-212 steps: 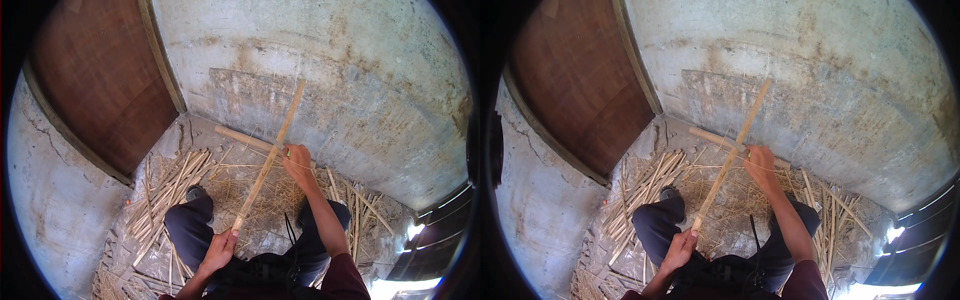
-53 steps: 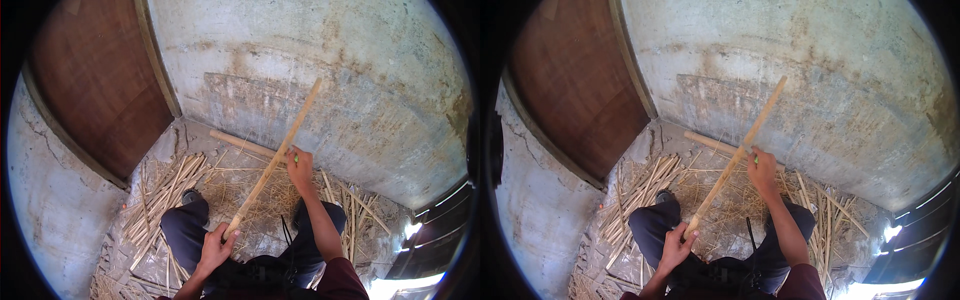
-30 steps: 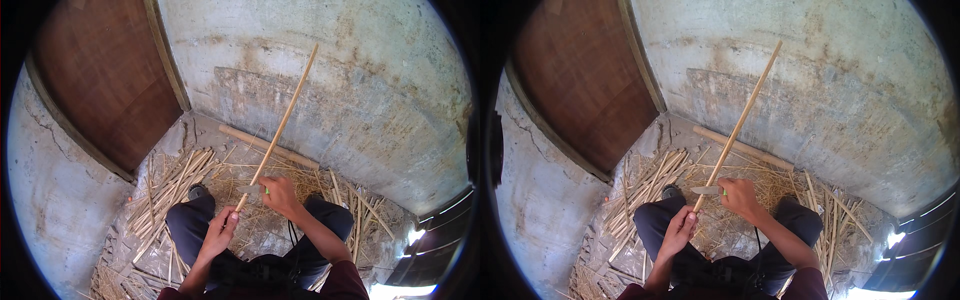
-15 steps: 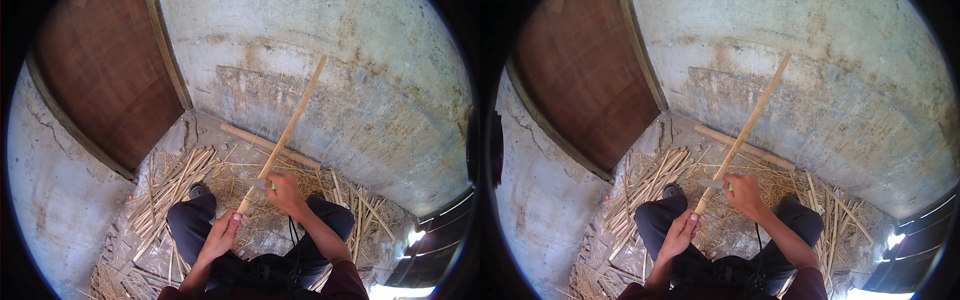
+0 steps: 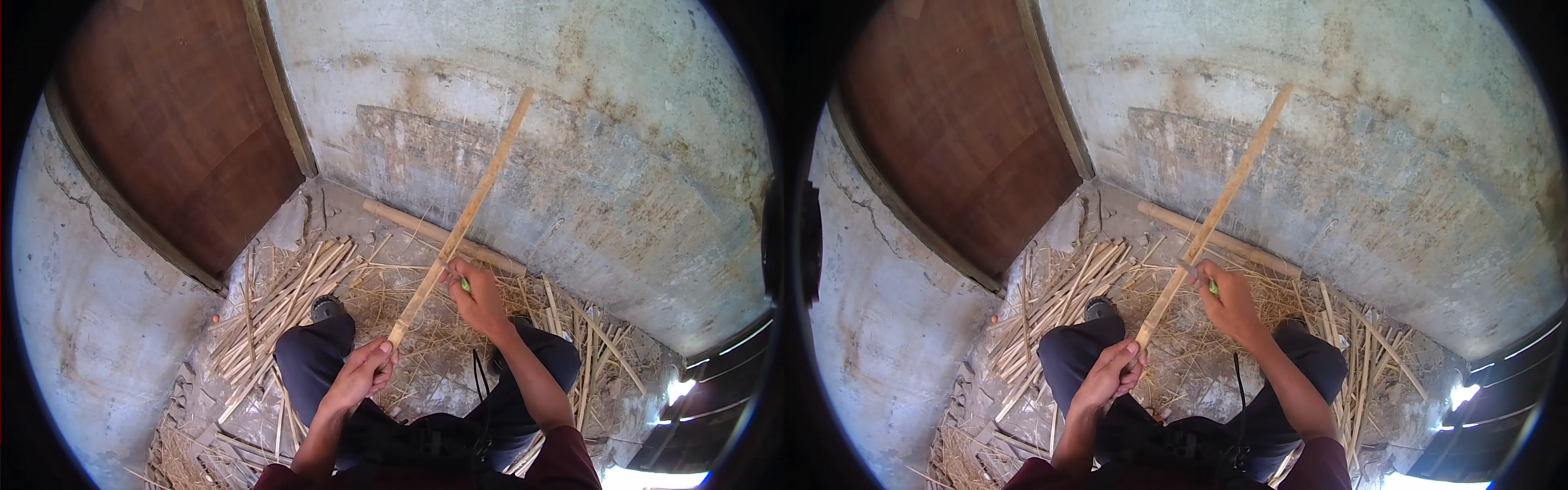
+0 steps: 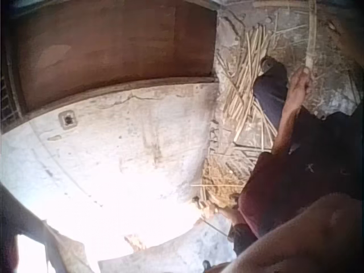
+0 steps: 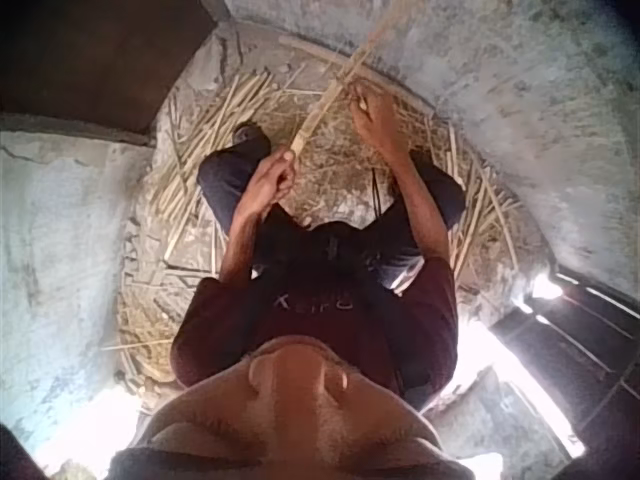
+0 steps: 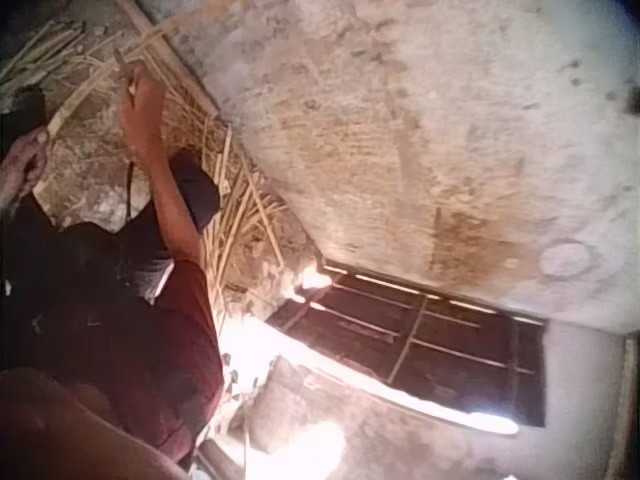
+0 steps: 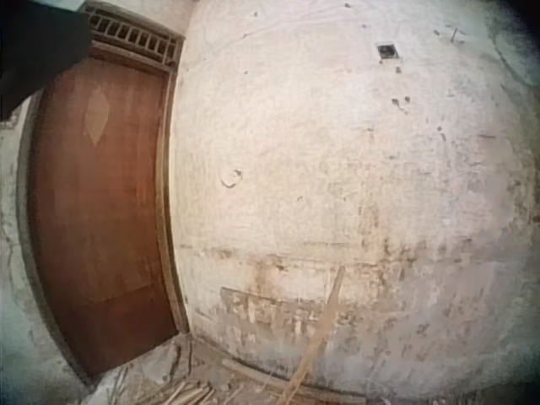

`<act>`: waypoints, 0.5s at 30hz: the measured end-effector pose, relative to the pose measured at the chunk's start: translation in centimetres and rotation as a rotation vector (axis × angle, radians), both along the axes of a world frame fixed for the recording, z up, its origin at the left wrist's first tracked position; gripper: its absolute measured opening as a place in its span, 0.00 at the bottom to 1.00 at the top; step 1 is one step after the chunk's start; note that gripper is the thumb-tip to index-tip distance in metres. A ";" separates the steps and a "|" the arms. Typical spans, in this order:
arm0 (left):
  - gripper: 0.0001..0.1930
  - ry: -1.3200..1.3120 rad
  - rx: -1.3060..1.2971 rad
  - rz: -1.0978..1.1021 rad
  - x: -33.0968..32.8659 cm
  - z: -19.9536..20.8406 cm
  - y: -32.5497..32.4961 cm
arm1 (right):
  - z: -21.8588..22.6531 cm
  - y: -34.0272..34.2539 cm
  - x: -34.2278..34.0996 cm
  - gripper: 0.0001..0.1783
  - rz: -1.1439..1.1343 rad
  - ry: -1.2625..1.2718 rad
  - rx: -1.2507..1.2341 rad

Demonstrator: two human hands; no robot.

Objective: The person scrapes a long strip of bamboo using a knife while sitting on a floor covered in wood shavings.

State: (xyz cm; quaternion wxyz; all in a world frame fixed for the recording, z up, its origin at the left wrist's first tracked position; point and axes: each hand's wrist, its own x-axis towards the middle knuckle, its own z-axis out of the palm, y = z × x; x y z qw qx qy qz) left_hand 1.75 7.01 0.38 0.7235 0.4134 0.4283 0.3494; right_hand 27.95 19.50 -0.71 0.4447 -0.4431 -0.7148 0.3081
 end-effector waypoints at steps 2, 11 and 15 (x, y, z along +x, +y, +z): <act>0.17 0.004 -0.001 0.012 0.2 -0.1 0.0 | 0.4 -0.4 -0.5 0.07 0.018 -0.035 0.050; 0.21 -0.070 -0.077 -0.036 -0.4 -0.2 0.4 | -0.1 -1.2 -1.4 0.07 0.045 -0.220 0.217; 0.23 -0.114 -0.094 -0.063 -0.3 -0.8 0.3 | -1.3 -2.1 -2.5 0.06 0.082 -0.301 0.325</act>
